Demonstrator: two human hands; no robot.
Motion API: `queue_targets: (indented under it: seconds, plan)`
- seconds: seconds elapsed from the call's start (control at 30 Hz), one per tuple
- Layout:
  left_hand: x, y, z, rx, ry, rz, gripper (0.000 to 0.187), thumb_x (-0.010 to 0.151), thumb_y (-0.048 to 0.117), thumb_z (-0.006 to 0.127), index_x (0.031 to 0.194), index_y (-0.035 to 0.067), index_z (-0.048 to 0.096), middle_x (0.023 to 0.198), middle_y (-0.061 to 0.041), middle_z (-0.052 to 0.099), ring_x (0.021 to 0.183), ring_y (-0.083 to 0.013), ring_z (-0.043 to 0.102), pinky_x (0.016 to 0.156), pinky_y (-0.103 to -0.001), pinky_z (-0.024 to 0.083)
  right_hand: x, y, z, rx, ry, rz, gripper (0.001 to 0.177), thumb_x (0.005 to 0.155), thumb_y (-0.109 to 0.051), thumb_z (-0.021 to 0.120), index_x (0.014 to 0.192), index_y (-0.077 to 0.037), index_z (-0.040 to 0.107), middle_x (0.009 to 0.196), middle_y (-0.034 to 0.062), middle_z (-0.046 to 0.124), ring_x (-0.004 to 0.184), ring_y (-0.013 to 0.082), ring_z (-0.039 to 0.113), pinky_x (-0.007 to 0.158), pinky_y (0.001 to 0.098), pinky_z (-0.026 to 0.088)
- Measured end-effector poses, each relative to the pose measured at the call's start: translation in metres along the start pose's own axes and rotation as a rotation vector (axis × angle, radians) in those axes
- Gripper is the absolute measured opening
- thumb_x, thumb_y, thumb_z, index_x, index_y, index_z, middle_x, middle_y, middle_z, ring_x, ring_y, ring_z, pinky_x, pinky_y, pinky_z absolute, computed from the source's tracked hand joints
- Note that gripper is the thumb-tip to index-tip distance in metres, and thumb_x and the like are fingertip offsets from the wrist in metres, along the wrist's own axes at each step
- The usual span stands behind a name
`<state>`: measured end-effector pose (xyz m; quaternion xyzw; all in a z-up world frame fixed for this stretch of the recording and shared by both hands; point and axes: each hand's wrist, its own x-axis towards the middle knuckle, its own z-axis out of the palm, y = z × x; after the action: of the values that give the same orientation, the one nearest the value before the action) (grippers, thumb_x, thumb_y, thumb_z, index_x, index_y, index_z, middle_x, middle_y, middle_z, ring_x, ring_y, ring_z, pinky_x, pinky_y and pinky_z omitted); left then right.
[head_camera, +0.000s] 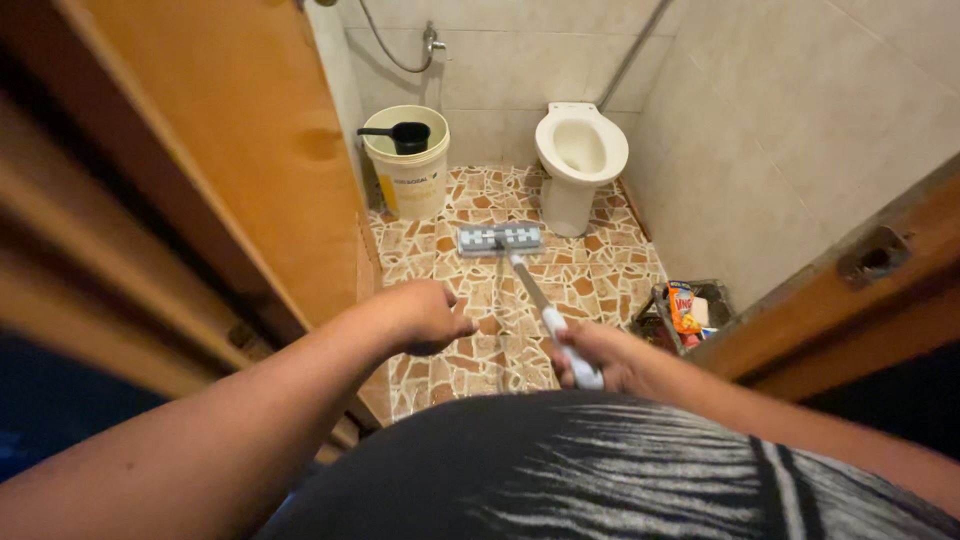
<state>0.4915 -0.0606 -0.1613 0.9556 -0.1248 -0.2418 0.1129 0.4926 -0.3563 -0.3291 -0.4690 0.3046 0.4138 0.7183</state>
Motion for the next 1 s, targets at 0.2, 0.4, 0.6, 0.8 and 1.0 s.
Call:
queue_targets:
  seconds: [0.2, 0.4, 0.6, 0.8, 1.0]
  plan:
    - [0.040, 0.024, -0.011, -0.083, 0.039, 0.056, 0.070, 0.089, 0.059, 0.065, 0.134, 0.005, 0.065, 0.132, -0.023, 0.065, 0.123, -0.0401, 0.062, 0.107, -0.044, 0.048, 0.039, -0.095, 0.017, 0.178, 0.023, 0.026, 0.026, 0.108, -0.035, 0.041, 0.109, -0.009, 0.049, 0.066, 0.0031, 0.058, 0.050, 0.0132, 0.056, 0.041, 0.0276, 0.048]
    - [0.078, 0.032, -0.036, -0.183, 0.045, 0.080, 0.066, 0.088, 0.055, 0.065, 0.132, 0.006, 0.066, 0.125, -0.023, 0.069, 0.116, -0.0389, 0.067, 0.102, -0.044, 0.051, 0.070, -0.171, 0.038, 0.077, 0.064, 0.033, 0.025, 0.109, -0.036, 0.041, 0.104, -0.013, 0.049, 0.068, 0.0003, 0.056, 0.054, 0.0114, 0.056, 0.045, 0.0270, 0.048]
    - [0.182, 0.021, -0.069, -0.112, -0.004, 0.189, 0.061, 0.091, 0.055, 0.059, 0.126, 0.007, 0.071, 0.120, -0.022, 0.072, 0.111, -0.0396, 0.068, 0.098, -0.045, 0.052, 0.107, -0.249, 0.034, 0.068, 0.025, 0.062, 0.029, 0.109, -0.040, 0.040, 0.104, -0.013, 0.049, 0.068, 0.0011, 0.056, 0.054, 0.0129, 0.056, 0.044, 0.0262, 0.049]
    - [0.283, 0.019, -0.124, -0.291, 0.009, 0.227, 0.061, 0.084, 0.047, 0.064, 0.134, 0.011, 0.065, 0.113, -0.021, 0.074, 0.101, -0.0381, 0.071, 0.091, -0.045, 0.055, 0.156, -0.354, 0.034, 0.068, 0.101, 0.020, 0.026, 0.109, -0.038, 0.040, 0.110, -0.015, 0.053, 0.068, 0.0032, 0.059, 0.052, 0.0134, 0.055, 0.044, 0.0258, 0.048]
    - [0.338, 0.013, -0.167, -0.457, 0.097, 0.292, 0.094, 0.072, 0.036, 0.079, 0.152, 0.008, 0.037, 0.117, -0.020, 0.072, 0.106, -0.0311, 0.071, 0.094, -0.038, 0.055, 0.201, -0.426, 0.033, 0.169, -0.071, 0.097, 0.028, 0.107, -0.036, 0.044, 0.103, -0.011, 0.057, 0.069, 0.0071, 0.062, 0.055, 0.0179, 0.063, 0.047, 0.0294, 0.057]
